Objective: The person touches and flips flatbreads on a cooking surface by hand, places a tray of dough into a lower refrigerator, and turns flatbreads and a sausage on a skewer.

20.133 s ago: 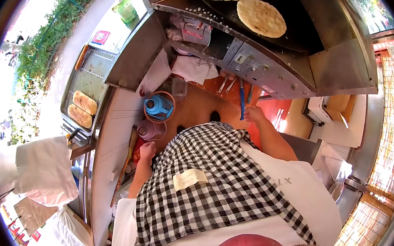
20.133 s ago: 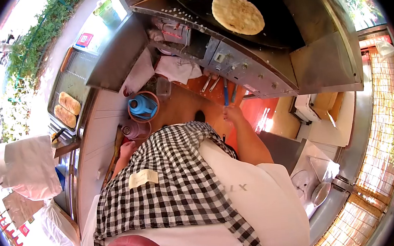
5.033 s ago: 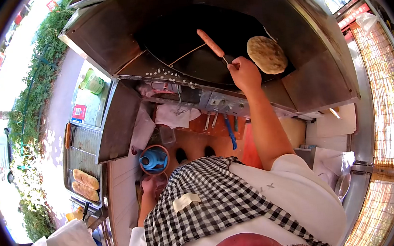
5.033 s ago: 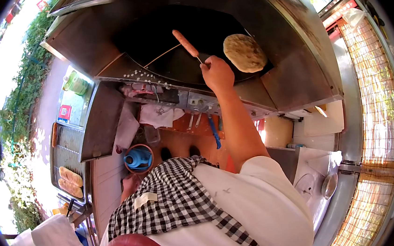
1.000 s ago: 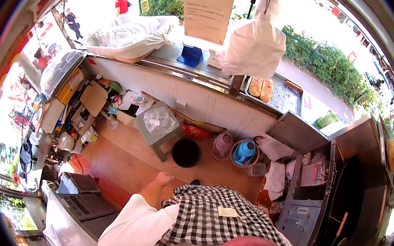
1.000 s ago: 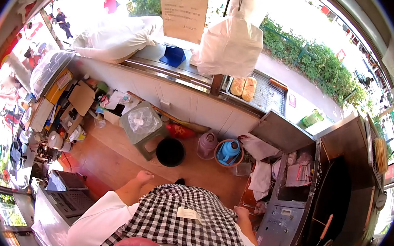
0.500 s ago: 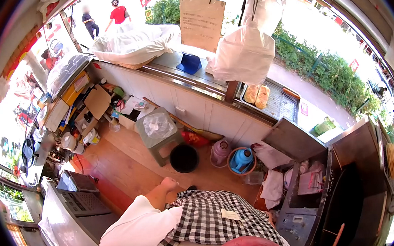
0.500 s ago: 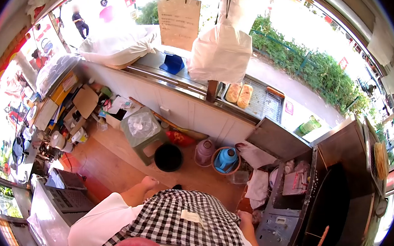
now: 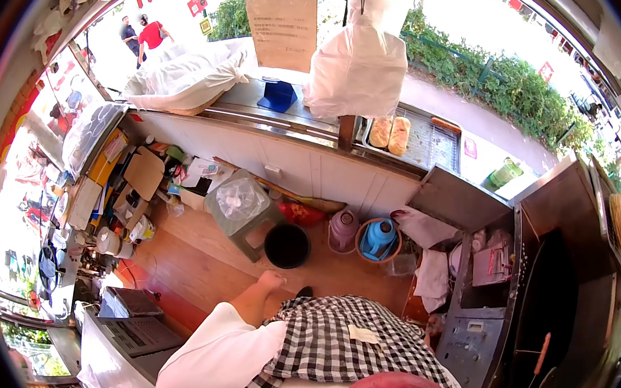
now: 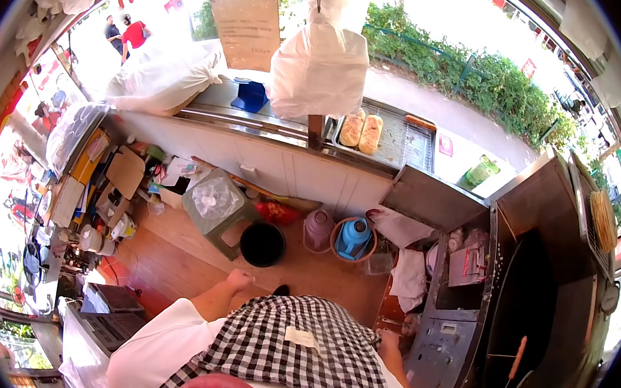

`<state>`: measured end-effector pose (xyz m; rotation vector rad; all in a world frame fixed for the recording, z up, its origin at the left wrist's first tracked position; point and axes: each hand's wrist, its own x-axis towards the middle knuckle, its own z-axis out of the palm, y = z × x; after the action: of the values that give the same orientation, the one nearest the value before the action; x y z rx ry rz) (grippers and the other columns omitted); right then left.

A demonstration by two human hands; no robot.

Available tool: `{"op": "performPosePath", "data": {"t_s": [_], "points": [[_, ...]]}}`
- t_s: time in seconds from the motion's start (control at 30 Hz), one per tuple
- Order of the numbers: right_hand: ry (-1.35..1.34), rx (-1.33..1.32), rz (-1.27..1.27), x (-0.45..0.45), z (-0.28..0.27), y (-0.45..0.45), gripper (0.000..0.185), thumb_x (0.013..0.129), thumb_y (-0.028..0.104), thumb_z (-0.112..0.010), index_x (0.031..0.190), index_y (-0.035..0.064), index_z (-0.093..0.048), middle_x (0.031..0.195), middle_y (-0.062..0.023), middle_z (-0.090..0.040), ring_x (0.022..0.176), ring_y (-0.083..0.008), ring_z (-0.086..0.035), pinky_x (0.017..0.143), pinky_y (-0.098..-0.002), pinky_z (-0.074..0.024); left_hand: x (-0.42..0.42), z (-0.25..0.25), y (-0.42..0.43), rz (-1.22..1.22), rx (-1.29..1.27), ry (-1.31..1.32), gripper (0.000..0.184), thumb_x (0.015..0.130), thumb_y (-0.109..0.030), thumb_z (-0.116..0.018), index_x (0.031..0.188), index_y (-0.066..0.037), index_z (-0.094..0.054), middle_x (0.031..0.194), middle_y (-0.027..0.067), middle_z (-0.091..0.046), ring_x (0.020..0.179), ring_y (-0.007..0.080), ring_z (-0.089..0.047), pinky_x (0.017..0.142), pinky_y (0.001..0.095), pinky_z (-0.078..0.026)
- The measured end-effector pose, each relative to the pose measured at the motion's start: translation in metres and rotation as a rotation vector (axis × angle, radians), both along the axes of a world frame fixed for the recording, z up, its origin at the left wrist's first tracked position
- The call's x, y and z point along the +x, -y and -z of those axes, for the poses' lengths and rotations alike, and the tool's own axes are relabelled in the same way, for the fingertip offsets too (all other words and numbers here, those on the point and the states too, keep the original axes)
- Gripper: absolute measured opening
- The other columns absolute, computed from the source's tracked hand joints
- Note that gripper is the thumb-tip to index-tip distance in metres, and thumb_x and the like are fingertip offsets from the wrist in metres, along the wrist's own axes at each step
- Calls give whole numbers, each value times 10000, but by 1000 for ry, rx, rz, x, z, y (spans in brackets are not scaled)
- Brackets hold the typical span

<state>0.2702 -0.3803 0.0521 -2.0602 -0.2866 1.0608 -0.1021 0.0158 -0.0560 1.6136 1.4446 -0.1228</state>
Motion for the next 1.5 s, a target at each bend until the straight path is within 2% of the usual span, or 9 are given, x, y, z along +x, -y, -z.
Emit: {"op": "performPosePath", "data": {"t_s": [0.33,0.63,0.73,0.93,1.03,1.5], "points": [[44,41,-66,-18,-8,-6,137,833,113,-633,892,-10,-615,762,-91,-607,657,-177,-562,617,-295,-437,5,5,-15,7,11,22,298,679,-309,-705,831,-53,-723,785,143,-692,727,246,-677,704,345,-531],[70,64,-121,-20,-12,-10,142,831,111,-633,902,-11,-612,776,-94,-606,673,-181,-562,631,-296,-436,2,6,-14,-2,9,-24,312,684,-317,-702,863,-62,-726,821,140,-696,749,266,-677,727,353,-529],[77,71,-137,-21,-13,-12,144,831,110,-633,905,-11,-610,781,-95,-605,679,-182,-562,635,-296,-436,-2,8,-13,16,30,-13,279,715,-261,-714,876,-34,-727,802,139,-689,689,225,-648,663,339,-520],[92,90,-164,-21,-15,-12,148,829,108,-633,912,-12,-608,790,-97,-604,690,-184,-562,644,-297,-435,-4,4,-8,-9,27,-7,274,720,-261,-717,864,-29,-726,780,116,-683,653,207,-625,622,338,-511],[101,97,-174,-22,-15,-12,150,829,107,-633,916,-12,-607,795,-98,-604,696,-185,-562,649,-297,-435,-4,6,-6,-15,27,-10,300,682,-313,-712,835,-55,-721,830,157,-688,789,282,-671,752,367,-524],[123,116,-210,-27,-19,-12,162,825,104,-633,932,-14,-601,817,-102,-601,722,-190,-562,670,-298,-434,-3,2,3,-36,-34,-29,311,695,-303,-717,866,-44,-712,845,173,-681,790,282,-665,740,372,-520]]}}
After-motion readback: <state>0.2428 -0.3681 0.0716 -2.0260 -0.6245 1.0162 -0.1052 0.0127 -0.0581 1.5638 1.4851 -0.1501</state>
